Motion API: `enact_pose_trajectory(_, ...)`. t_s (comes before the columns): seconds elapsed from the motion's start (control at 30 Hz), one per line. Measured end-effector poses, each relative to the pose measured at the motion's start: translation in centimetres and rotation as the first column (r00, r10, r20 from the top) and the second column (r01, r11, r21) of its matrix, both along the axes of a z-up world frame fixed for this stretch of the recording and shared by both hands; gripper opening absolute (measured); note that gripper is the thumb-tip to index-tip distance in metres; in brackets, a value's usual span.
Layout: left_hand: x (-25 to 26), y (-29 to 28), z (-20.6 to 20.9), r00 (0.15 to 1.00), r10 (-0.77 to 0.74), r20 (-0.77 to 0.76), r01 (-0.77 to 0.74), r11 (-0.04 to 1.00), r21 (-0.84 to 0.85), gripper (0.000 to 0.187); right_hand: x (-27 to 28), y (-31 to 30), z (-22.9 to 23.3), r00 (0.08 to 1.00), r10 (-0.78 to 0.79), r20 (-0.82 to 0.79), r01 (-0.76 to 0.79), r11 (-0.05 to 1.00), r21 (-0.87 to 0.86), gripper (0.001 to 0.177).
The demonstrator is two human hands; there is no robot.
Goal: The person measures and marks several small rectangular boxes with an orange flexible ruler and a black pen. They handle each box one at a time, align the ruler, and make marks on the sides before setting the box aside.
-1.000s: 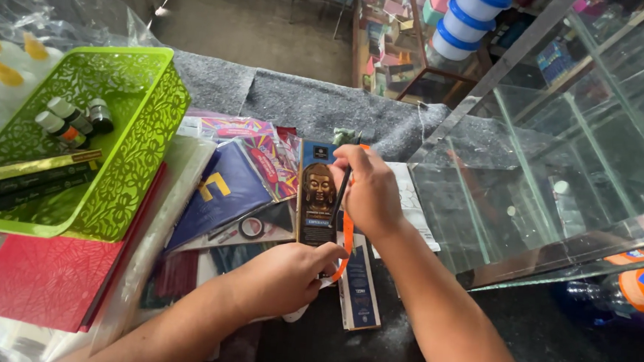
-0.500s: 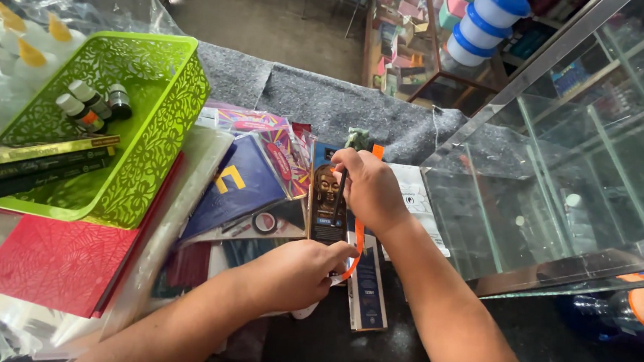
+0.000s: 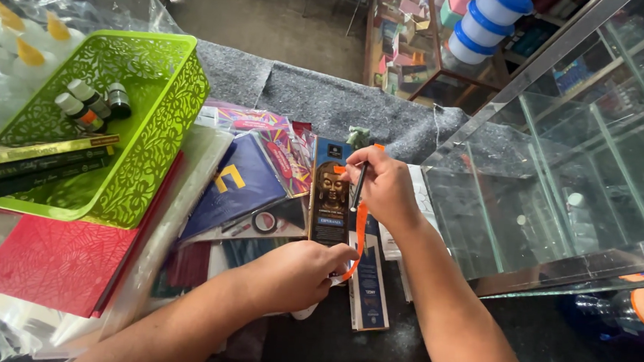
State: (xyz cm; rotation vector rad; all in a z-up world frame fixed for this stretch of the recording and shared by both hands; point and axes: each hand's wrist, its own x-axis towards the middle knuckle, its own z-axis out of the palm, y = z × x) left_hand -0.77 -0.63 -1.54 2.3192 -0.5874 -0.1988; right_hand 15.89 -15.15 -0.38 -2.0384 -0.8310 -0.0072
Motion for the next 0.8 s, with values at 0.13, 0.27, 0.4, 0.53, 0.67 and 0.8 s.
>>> enact_pose_trajectory(0.13, 0.0, 0.0, 0.3, 1.000, -0.018, -0.001, 0.018, 0.999, 0.045, 0.053, -0.4, -0.3, 0.0, 0.993, 0.069, 0.093, -0.073, 0.997, 0.037, 0.006)
enact_pose_trajectory(0.27, 0.0, 0.0, 0.1, 1.000, -0.023, 0.013, 0.022, 0.998, 0.057, 0.056, -0.2, 0.5, 0.5, 0.971, -0.193, 0.140, 0.189, 0.981, 0.039, 0.017)
enact_pose_trajectory(0.4, 0.0, 0.1, 0.4, 0.999, -0.033, 0.008, 0.032, 0.997, 0.066, 0.056, 1.5, 1.7, -0.8, 0.908, -0.399, -0.125, 0.364, 0.902, -0.234, 0.049)
enact_pose_trajectory(0.53, -0.1, -0.2, -0.4, 0.995, -0.074, 0.060, 0.071, 0.996, 0.060, 0.052, 1.5, 2.5, -0.7, 0.833, -0.338, -0.439, 0.303, 0.941, -0.149, 0.049)
enact_pose_trajectory(0.67, -1.0, 0.2, 2.1, 0.959, -0.207, 0.192, 0.237, 0.959, -0.154, 0.035, -0.2, 1.8, 3.6, 0.678, -0.157, -0.718, 0.296, 0.953, 0.071, 0.034)
enact_pose_trajectory(0.8, -1.1, 0.2, 2.2, 0.930, -0.350, 0.114, 0.363, 0.923, -0.127, 0.032, 2.5, -0.2, 2.0, 0.690, 0.245, -0.681, 0.353, 0.707, 0.613, 0.036)
